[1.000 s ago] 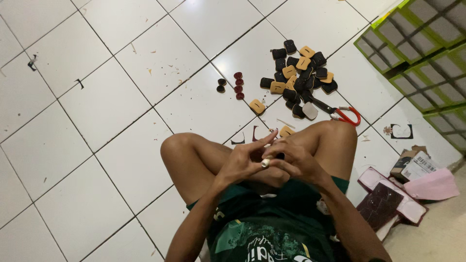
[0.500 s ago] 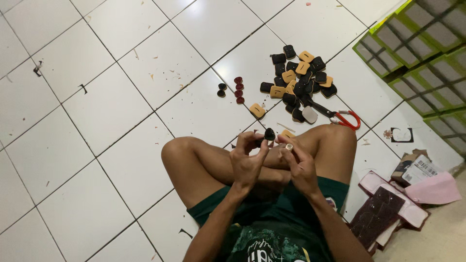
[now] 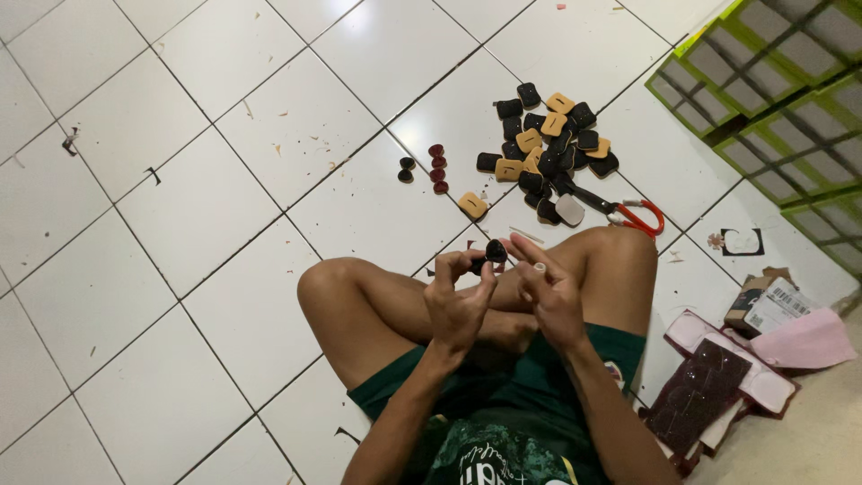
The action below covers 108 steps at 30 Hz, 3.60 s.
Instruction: The person sits on a tiled floor and assembles small cylindrical components by inserting a white tube into a dark cap. They handle multiple similar parts, picking them from a pile and placing assembled units aside. A pair of scissors is visible nearby but not used.
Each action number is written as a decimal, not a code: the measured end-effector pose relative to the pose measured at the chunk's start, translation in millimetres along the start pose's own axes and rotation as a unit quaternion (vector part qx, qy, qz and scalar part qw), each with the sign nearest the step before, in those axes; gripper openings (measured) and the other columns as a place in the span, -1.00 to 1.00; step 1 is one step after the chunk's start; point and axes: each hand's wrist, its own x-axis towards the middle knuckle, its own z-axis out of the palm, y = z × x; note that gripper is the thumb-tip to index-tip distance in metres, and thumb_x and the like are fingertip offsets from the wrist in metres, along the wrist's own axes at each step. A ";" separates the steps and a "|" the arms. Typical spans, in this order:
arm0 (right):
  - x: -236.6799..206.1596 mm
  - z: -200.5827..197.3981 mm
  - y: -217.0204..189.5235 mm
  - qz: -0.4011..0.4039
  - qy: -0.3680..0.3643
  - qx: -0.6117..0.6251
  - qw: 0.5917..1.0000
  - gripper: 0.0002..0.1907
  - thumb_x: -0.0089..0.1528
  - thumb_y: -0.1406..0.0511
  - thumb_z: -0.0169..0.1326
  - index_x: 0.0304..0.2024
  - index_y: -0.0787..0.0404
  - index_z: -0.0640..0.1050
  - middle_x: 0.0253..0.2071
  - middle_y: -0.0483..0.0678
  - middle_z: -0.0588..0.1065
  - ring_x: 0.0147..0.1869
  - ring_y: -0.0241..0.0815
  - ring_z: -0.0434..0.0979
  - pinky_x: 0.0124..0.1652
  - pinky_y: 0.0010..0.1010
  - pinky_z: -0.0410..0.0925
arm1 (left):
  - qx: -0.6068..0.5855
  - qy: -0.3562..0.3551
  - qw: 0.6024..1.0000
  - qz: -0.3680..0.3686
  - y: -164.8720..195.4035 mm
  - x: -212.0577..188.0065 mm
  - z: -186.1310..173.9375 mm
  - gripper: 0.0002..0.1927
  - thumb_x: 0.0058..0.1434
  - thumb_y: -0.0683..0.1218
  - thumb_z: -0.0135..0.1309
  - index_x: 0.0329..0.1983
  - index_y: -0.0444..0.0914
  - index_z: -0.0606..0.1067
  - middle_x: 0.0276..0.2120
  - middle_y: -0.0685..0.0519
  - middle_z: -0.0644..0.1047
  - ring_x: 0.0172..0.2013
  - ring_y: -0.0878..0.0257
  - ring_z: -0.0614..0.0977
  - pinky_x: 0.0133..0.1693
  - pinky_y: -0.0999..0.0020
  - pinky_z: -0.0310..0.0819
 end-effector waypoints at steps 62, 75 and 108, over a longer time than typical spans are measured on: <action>62.5 -5.8 18.4 0.049 -0.017 -0.366 0.929 -0.66 0.24 0.27 0.24 0.04 0.27 0.63 -0.27 -0.09 0.58 -0.24 -0.36 0.52 -0.28 -0.52 0.43 | -0.038 -0.117 0.954 -0.273 -66.8 46.6 -19.9 -0.71 0.25 -0.04 0.24 -0.15 -0.38 0.65 -0.36 -0.02 0.70 -0.34 0.35 0.70 -0.26 0.47 0.59; 73.6 -50.1 62.5 0.145 0.021 -0.264 0.953 -0.69 0.28 0.27 0.16 0.00 0.34 0.64 -0.26 -0.13 0.59 -0.19 -0.39 0.53 -0.22 -0.57 0.40 | 0.227 0.047 0.899 -0.372 -137.3 207.9 -44.9 -0.68 0.31 0.06 0.11 -0.15 -0.26 0.69 -0.27 -0.06 0.68 -0.22 0.04 0.70 -0.08 0.16 0.57; 100.9 -30.7 75.6 0.244 -0.021 -0.338 0.909 -0.75 0.27 0.21 0.14 -0.18 0.28 0.62 -0.25 -0.06 0.61 -0.19 -0.33 0.55 -0.24 -0.48 0.46 | 0.436 0.015 0.874 -0.215 -178.8 229.5 -130.5 -0.51 0.35 -0.04 0.05 0.27 -0.38 0.39 0.36 -0.30 0.25 0.36 -0.17 0.28 0.31 -0.08 0.19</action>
